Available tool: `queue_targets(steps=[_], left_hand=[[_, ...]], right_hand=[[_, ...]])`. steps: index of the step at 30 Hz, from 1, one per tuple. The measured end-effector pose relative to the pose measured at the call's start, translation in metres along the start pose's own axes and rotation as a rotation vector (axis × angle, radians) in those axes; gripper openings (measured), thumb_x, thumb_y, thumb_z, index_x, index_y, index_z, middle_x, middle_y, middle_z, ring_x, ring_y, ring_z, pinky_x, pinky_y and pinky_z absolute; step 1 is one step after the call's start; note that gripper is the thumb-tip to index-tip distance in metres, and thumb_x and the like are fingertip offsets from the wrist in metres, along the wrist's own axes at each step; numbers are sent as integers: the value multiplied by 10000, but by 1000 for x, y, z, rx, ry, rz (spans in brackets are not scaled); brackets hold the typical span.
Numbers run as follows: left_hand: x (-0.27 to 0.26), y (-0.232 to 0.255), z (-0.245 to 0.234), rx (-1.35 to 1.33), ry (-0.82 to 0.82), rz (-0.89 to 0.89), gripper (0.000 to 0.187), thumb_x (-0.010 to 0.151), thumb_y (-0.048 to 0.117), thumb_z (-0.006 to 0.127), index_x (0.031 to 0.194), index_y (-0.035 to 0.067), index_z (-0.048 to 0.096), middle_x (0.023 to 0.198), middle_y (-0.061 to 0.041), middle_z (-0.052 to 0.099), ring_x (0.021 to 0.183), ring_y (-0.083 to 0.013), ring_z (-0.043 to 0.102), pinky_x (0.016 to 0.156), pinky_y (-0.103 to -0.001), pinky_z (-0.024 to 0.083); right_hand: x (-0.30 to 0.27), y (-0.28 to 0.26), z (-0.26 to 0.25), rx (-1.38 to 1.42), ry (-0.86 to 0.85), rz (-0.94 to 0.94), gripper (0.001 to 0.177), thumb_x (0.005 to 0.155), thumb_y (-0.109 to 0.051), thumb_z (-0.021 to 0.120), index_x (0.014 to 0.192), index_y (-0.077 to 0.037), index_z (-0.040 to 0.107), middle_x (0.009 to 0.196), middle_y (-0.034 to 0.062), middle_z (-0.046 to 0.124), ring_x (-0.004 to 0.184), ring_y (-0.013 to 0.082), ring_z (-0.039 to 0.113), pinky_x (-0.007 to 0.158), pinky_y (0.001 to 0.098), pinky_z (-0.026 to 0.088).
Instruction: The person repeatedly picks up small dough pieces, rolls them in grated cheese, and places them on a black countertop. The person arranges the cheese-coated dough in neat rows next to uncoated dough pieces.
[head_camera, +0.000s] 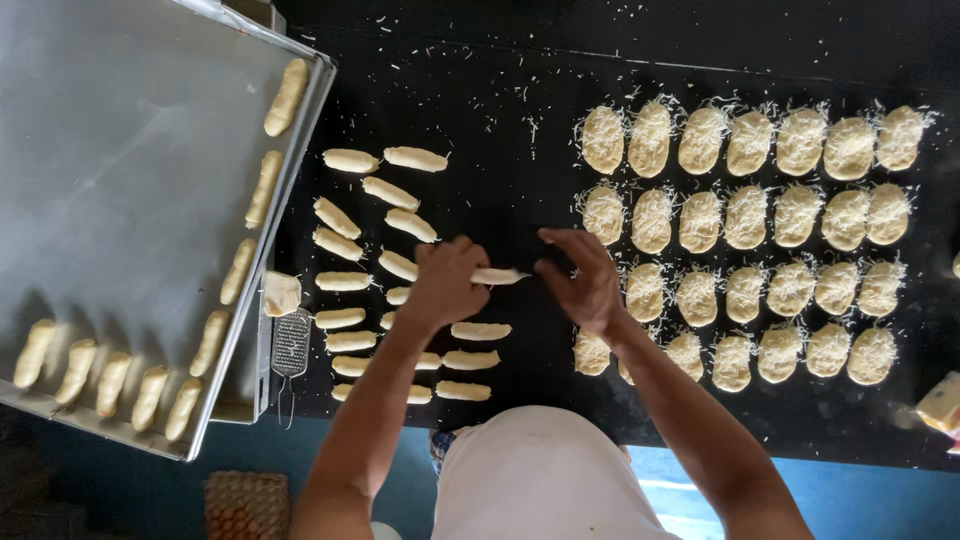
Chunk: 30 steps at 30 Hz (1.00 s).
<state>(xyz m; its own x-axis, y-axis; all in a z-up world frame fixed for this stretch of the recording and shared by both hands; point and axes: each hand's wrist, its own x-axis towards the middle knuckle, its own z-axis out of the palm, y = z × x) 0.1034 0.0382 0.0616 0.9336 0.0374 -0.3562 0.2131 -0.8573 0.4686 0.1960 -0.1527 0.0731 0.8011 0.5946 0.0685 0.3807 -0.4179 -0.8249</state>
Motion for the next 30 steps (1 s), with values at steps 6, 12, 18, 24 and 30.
queue_targets(steps=[6, 12, 18, 24, 30], left_hand=[[29, 13, -17, -155, 185, -35, 210, 777, 283, 572, 952, 173, 534, 1060, -11, 434, 975, -252, 521, 853, -402, 315], [58, 52, 21, -129, 279, 130, 191, 798, 273, 529, 988, 256, 520, 1006, 44, 493, 926, -162, 560, 811, -357, 329], [24, 85, 73, -148, 190, 225, 134, 849, 243, 477, 964, 208, 537, 957, 8, 544, 860, -170, 591, 820, -347, 337], [-18, 99, 112, -178, 186, 178, 186, 861, 231, 464, 1028, 206, 543, 981, -2, 540, 865, -188, 593, 792, -351, 385], [-37, 123, 121, -78, 243, 138, 270, 871, 122, 468, 1137, 127, 514, 1043, -69, 514, 936, -237, 572, 808, -353, 391]], right_hand=[[29, 66, -34, -193, 236, 68, 217, 764, -140, 735, 964, -195, 672, 872, -17, 661, 859, 211, 610, 774, 350, 469], [26, 70, -70, -200, 391, 37, 172, 795, -38, 708, 934, -133, 673, 821, 16, 654, 790, 211, 609, 697, 317, 481], [-42, 74, -61, -239, 334, 126, 152, 774, -65, 714, 884, -165, 684, 754, -10, 645, 732, 218, 602, 673, 339, 482], [-109, 61, -57, -264, 137, 138, 160, 785, -96, 691, 936, -148, 678, 808, 39, 633, 801, 266, 585, 714, 373, 477], [-137, 55, -65, -496, -45, 71, 336, 723, -127, 666, 1047, -207, 627, 1015, 18, 576, 977, 260, 488, 806, 393, 413]])
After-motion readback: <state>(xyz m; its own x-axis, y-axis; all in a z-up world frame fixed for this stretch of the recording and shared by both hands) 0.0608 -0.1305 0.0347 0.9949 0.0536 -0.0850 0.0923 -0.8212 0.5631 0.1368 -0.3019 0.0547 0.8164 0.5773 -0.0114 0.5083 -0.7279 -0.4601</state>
